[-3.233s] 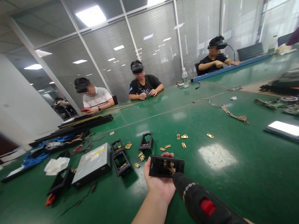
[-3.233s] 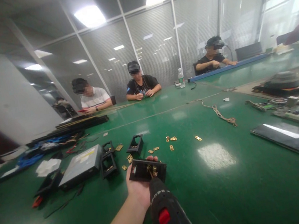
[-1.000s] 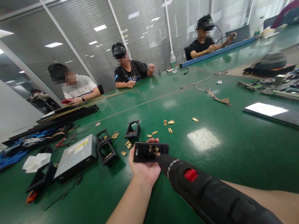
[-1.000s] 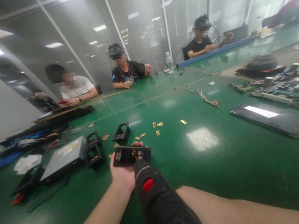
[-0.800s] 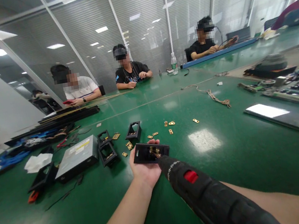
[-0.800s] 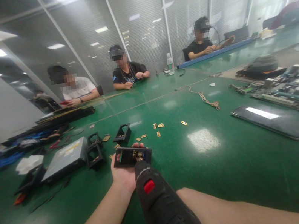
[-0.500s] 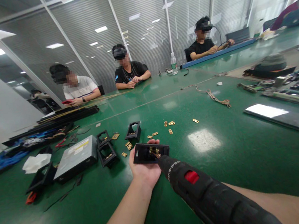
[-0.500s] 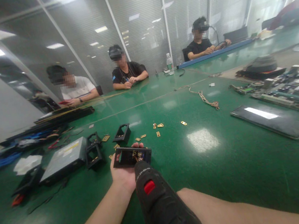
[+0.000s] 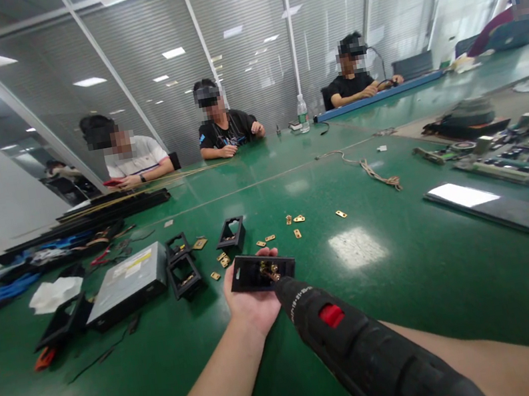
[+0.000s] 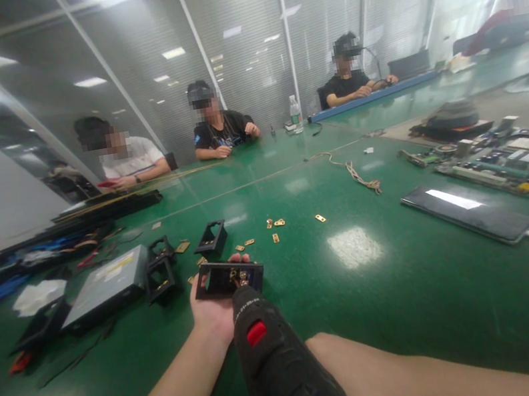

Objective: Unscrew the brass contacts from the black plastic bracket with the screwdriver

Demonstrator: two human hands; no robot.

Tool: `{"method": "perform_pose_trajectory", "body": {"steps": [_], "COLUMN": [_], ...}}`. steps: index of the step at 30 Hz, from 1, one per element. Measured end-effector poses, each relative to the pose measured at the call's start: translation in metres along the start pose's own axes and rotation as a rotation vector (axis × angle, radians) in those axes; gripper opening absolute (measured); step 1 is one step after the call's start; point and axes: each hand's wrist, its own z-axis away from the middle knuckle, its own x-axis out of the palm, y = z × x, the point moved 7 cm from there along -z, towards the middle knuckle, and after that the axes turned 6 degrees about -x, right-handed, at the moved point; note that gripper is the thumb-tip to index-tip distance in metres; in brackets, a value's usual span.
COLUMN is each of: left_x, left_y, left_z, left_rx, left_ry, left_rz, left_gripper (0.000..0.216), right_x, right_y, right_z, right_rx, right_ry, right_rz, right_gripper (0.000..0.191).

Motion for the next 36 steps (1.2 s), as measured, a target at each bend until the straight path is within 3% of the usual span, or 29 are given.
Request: {"method": "perform_pose_trajectory", "body": {"steps": [4,7,24,36], "left_x": [0.001,0.001,-0.001,-0.001], "left_y": [-0.001,-0.002,0.001,0.000], "left_z": [0.001,0.001,0.000,-0.001], "left_rx": [-0.022,-0.030,0.001,-0.008], "left_ry": [-0.017,-0.024,-0.007,-0.009], "left_rz": [0.001,0.007,-0.034,-0.028], "left_gripper": [0.048,0.048,0.051,0.048], "right_x": [-0.012,-0.013,-0.006,0.006], "right_y": [0.007,0.016,0.048,0.052], "right_z": [-0.055,-0.075,-0.093,-0.084], "right_rx": [-0.076,-0.118,-0.184,-0.271], "right_ry": [0.098,0.123,0.147,0.393], "right_rz": [0.145,0.245,0.436,0.291], "right_gripper": [0.042,0.039,0.053,0.055]}}
